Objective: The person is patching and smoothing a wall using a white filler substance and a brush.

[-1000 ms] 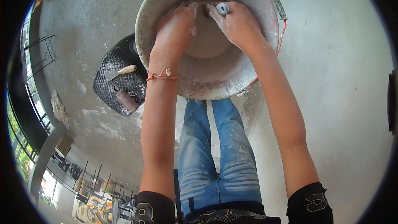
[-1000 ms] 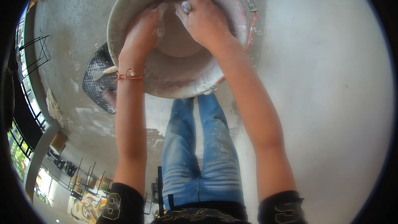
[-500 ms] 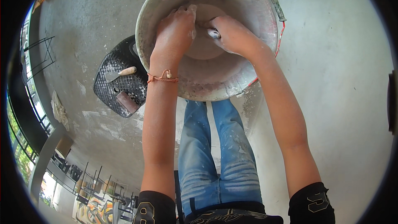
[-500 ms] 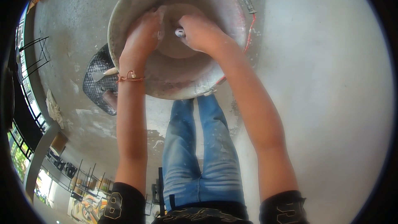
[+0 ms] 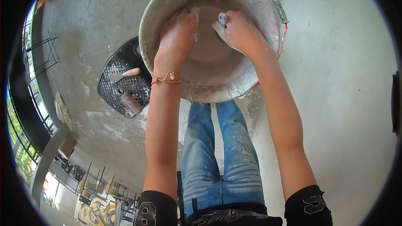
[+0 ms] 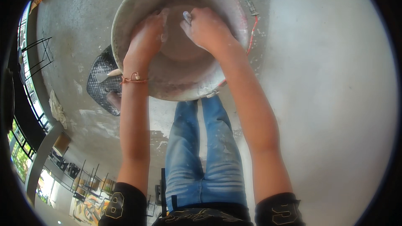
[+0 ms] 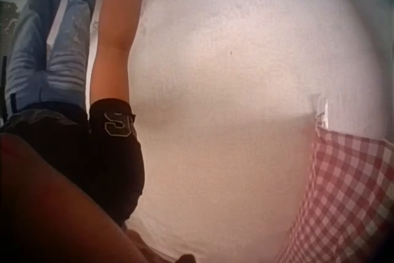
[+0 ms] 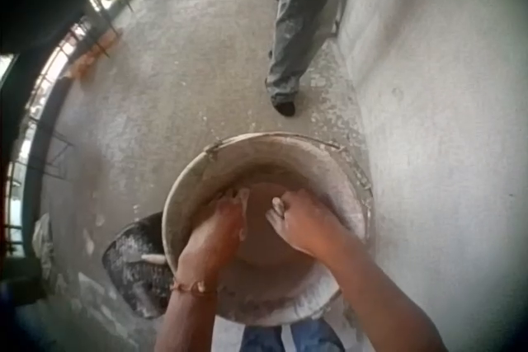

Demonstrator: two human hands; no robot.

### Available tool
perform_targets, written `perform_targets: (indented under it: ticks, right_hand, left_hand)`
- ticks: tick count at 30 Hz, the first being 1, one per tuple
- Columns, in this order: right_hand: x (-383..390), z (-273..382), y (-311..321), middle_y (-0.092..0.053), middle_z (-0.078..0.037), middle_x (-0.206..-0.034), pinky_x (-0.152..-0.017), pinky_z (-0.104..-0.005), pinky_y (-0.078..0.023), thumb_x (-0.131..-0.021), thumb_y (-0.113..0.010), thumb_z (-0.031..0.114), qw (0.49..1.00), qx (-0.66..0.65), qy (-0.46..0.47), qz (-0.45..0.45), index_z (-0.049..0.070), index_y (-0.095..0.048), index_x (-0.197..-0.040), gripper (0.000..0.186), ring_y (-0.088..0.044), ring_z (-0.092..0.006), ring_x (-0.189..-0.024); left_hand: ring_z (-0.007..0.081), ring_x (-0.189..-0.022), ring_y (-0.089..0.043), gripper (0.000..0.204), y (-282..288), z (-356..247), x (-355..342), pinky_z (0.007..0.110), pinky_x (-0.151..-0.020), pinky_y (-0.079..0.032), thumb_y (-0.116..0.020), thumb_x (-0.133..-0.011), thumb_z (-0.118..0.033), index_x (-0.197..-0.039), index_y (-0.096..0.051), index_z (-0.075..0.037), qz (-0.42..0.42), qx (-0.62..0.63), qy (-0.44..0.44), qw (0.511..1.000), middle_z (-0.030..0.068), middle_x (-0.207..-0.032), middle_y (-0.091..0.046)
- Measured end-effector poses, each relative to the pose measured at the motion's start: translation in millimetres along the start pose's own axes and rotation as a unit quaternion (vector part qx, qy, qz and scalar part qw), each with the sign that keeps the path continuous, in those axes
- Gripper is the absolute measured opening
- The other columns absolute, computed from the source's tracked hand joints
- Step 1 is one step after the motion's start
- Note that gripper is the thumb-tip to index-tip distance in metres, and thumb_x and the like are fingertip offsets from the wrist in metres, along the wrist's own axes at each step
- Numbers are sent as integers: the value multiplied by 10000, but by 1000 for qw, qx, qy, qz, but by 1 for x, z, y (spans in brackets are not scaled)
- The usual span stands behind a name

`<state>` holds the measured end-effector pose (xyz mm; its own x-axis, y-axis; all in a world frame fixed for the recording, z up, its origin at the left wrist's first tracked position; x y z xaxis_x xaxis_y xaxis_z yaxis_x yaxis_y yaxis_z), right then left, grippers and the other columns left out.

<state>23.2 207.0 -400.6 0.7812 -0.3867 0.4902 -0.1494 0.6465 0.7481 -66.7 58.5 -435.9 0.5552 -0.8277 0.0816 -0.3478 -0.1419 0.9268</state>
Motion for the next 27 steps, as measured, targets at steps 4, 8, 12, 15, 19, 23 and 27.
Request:
perform_targets:
  ticks: [4, 8, 12, 15, 19, 23, 27]
  right_hand:
    - [-3, 7, -1, -699, -291, -873, -796, -541, -555, -1012, -638, 255, 994, -18, 77, -78, -32, -722, -885, 325, -663, -511, -883]
    - [-5, 4, -6, -680, -306, -862, -778, -548, -539, -997, -652, 236, 974, -76, 148, -150, -34, -714, -862, 309, -643, -516, -878]
    - [1, 6, -6, -704, -301, -932, -811, -550, -548, -1000, -650, 255, 992, -33, 86, -89, -24, -724, -923, 299, -663, -510, -923]
    - [5, -2, -17, -709, -293, -983, -817, -495, -553, -978, -711, 286, 999, 36, 10, -21, -52, -682, -1011, 341, -653, -508, -923]
    - [10, 6, -26, -717, -297, -1071, -881, -502, -546, -973, -723, 311, 991, 37, 23, 124, -41, -686, -1029, 359, -674, -489, -999]
    - [19, 20, -23, -719, -277, -1100, -892, -487, -543, -982, -726, 311, 982, 11, 58, 177, -28, -697, -1044, 346, -682, -468, -1020]
    - [7, 3, -36, -726, -272, -1040, -878, -475, -545, -992, -717, 290, 988, -69, 118, 67, -21, -700, -1026, 313, -687, -467, -985]
  left_hand:
    - [339, -1097, -722, 340, -6, 7, 1, 450, -899, -615, -700, -879, -32, -1214, -647, -55, -2, 7, -8, 1000, 159, -1130, -733]
    - [331, -1094, -723, 322, -7, 8, 3, 451, -893, -615, -678, -902, -48, -1221, -645, -53, -47, 16, -15, 999, 155, -1126, -734]
    - [332, -1100, -720, 318, -5, 8, 4, 457, -890, -613, -669, -909, -55, -1226, -641, -52, -20, 15, -2, 1000, 155, -1120, -735]
    - [338, -1101, -719, 314, -8, 7, 4, 462, -892, -612, -668, -907, -51, -1219, -638, -54, -33, 19, -21, 999, 156, -1112, -736]
    - [343, -1107, -716, 307, -9, 9, 5, 467, -901, -609, -667, -906, -46, -1211, -635, -55, -22, 23, -8, 999, 158, -1122, -734]
    - [346, -1113, -714, 311, -11, 12, 8, 469, -911, -608, -671, -905, -45, -1214, -634, -55, -25, 21, -11, 999, 159, -1137, -732]
    - [340, -1109, -718, 342, -12, 9, 6, 458, -913, -610, -672, -904, -38, -1244, -641, -56, -33, 21, -1, 999, 156, -1142, -735]
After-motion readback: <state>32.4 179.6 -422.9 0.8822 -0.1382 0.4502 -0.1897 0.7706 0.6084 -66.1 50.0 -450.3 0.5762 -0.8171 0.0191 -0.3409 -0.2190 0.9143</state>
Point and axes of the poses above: each hand's wrist, its own x-axis away from the middle knuckle, its own y-axis out of the back of the hand, z = x × y, the point moved 3 cm from there along -x, towards the middle knuckle
